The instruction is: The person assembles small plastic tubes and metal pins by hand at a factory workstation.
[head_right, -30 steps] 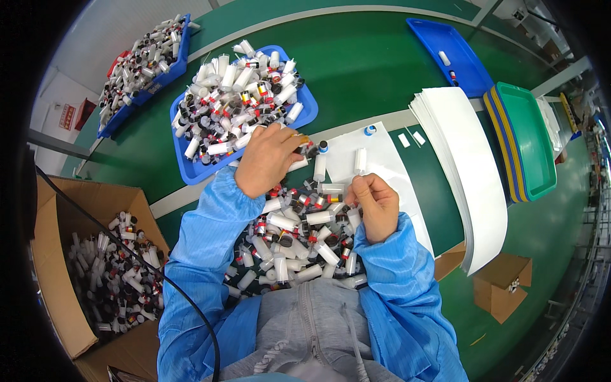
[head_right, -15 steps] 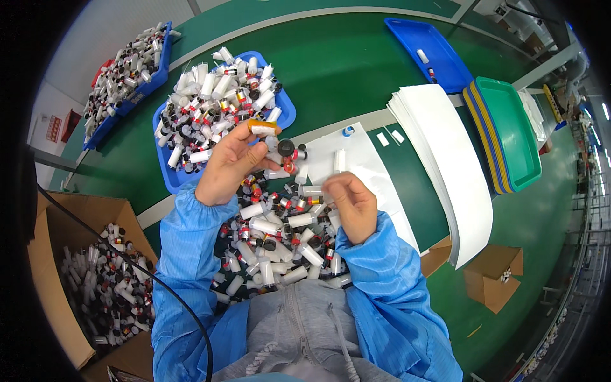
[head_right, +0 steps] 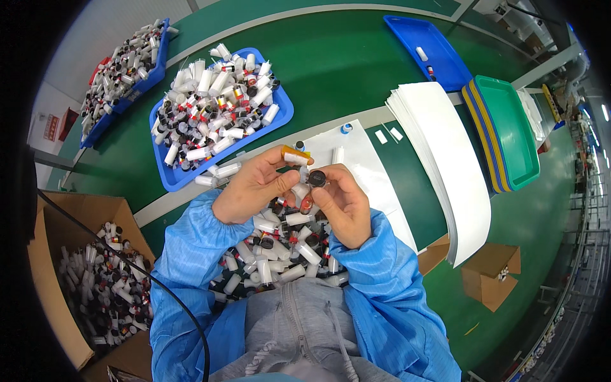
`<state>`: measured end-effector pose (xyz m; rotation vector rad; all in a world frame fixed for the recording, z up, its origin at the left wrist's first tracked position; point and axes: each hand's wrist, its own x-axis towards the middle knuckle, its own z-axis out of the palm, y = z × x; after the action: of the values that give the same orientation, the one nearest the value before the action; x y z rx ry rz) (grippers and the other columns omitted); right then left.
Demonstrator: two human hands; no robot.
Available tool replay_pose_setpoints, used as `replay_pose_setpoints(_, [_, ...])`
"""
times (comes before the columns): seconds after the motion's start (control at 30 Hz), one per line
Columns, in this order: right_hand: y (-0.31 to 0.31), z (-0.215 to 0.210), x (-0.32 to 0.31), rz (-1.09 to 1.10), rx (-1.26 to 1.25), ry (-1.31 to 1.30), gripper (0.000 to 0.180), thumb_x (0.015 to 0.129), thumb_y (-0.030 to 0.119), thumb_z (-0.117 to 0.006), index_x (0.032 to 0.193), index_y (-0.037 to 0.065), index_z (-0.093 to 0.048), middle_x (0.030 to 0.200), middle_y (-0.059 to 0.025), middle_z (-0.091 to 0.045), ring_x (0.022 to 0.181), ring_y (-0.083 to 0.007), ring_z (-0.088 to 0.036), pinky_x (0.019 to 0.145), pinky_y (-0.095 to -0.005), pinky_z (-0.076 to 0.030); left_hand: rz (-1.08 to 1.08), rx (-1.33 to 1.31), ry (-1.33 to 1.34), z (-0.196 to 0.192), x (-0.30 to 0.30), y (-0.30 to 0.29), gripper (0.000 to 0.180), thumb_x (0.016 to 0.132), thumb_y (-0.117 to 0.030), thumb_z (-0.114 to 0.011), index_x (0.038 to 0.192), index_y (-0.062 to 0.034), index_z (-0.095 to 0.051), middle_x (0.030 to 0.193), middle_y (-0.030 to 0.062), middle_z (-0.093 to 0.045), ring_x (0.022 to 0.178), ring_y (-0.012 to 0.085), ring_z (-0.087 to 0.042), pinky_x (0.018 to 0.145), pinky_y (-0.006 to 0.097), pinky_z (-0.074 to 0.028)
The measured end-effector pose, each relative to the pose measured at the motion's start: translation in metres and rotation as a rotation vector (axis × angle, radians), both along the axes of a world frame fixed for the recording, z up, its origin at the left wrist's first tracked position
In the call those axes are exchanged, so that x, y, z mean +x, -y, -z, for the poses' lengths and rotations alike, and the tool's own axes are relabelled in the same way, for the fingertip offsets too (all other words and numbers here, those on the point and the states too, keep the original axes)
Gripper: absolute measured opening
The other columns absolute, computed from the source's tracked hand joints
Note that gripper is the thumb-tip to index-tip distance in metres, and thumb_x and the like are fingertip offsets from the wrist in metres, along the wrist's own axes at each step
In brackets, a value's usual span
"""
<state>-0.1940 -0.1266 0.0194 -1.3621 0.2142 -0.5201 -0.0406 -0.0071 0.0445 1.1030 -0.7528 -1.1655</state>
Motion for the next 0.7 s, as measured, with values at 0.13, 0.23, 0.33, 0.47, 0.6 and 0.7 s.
replay_pose_setpoints(0.13, [0.001, 0.008, 0.001, 0.037, 0.277, 0.038, 0.024, 0.097, 0.013, -0.053, 0.117, -0.001, -0.053, 0.108, -0.0085, -0.058, 0.095, -0.0172, -0.058, 0.085, -0.0322, -0.048, -0.015, 0.004, 0.006, 0.004, -0.002, 0.002, 0.032, 0.099, -0.016, -0.053, 0.127, -0.0017, -0.048, 0.108, 0.0032, -0.058, 0.077, 0.0069, -0.057, 0.066, 0.022, -0.051])
replay_pose_setpoints(0.23, [0.004, 0.010, 0.001, 0.026, 0.473, 0.102, 0.026, 0.097, 0.016, -0.054, 0.118, 0.000, -0.054, 0.110, -0.0092, -0.060, 0.099, -0.0180, -0.058, 0.089, -0.0344, -0.047, -0.049, 0.009, 0.081, 0.006, -0.004, 0.002, 0.032, 0.099, -0.016, -0.052, 0.128, -0.0023, -0.048, 0.106, 0.0022, -0.057, 0.076, 0.0062, -0.055, 0.064, 0.022, -0.049])
replay_pose_setpoints(0.33, [0.006, 0.009, 0.000, -0.014, 0.520, 0.103, 0.028, 0.097, 0.017, -0.056, 0.118, 0.000, -0.054, 0.111, -0.0088, -0.060, 0.104, -0.0185, -0.056, 0.094, -0.0351, -0.045, -0.057, 0.005, 0.044, 0.005, -0.004, 0.002, 0.032, 0.099, -0.016, -0.051, 0.129, -0.0030, -0.048, 0.105, 0.0014, -0.057, 0.079, 0.0056, -0.055, 0.064, 0.022, -0.049])
replay_pose_setpoints(0.47, [0.007, 0.020, 0.000, 0.068, 0.366, 0.089, 0.030, 0.095, 0.018, -0.059, 0.119, 0.000, -0.054, 0.112, -0.0089, -0.060, 0.106, -0.0186, -0.056, 0.096, -0.0351, -0.044, -0.058, 0.004, 0.070, 0.003, -0.003, 0.002, 0.032, 0.099, -0.015, -0.052, 0.129, -0.0028, -0.048, 0.107, 0.0014, -0.057, 0.084, 0.0059, -0.055, 0.068, 0.022, -0.049])
replay_pose_setpoints(0.6, [0.009, 0.021, 0.001, 0.044, 0.282, 0.119, 0.033, 0.094, 0.017, -0.061, 0.121, 0.000, -0.054, 0.113, -0.0100, -0.061, 0.105, -0.0184, -0.057, 0.096, -0.0340, -0.043, -0.064, -0.119, 0.153, 0.011, -0.005, 0.003, 0.034, 0.098, -0.012, -0.053, 0.130, -0.0007, -0.047, 0.117, 0.0040, -0.057, 0.094, 0.0085, -0.057, 0.077, 0.023, -0.049])
replay_pose_setpoints(0.7, [0.006, 0.016, 0.001, 0.075, 0.273, 0.068, 0.031, 0.094, 0.016, -0.061, 0.120, -0.001, -0.055, 0.112, -0.0103, -0.062, 0.103, -0.0183, -0.058, 0.095, -0.0333, -0.044, -0.143, -0.181, 0.119, 0.013, -0.010, 0.005, 0.036, 0.096, -0.008, -0.055, 0.130, 0.0007, -0.046, 0.123, 0.0067, -0.055, 0.098, 0.0104, -0.058, 0.082, 0.025, -0.048])
